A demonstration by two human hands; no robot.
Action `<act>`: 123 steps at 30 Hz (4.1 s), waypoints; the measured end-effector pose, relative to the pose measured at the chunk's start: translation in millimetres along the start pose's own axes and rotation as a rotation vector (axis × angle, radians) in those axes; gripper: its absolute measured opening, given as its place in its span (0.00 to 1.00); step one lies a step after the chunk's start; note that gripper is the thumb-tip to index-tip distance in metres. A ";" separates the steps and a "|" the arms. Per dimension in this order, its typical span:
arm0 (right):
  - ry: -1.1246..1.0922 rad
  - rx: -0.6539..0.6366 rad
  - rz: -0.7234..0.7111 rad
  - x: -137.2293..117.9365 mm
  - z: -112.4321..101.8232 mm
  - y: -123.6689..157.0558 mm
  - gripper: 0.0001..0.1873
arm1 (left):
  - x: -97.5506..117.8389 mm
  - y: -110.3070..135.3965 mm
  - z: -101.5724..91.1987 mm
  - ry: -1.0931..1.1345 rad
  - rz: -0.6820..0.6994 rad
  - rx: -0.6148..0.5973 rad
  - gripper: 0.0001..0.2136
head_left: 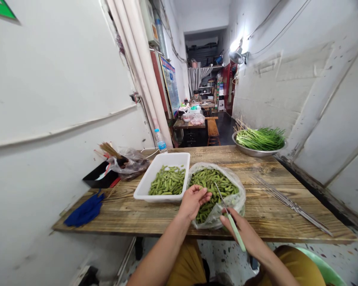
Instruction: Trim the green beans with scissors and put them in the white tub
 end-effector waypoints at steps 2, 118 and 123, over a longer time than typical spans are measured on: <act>-0.038 -0.016 0.003 -1.6 2.6 1.8 0.20 | -2.0 1.6 1.3 0.028 0.000 -0.003 0.17; 0.184 -0.047 0.044 -7.1 -3.8 13.2 0.27 | 11.4 1.9 2.5 -0.975 0.311 0.041 0.11; 0.283 -0.088 0.023 -8.2 -2.6 10.3 0.30 | 5.4 11.4 10.6 -0.816 0.180 -0.101 0.13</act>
Point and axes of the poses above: each hand's wrist, its own y-axis away from the middle knuckle, its own z-axis out of the palm, x = y × z, the point moved 7 cm from there along -y, towards the middle knuckle, and after that the axes turned 14 degrees about -z, right-handed, at the moved point
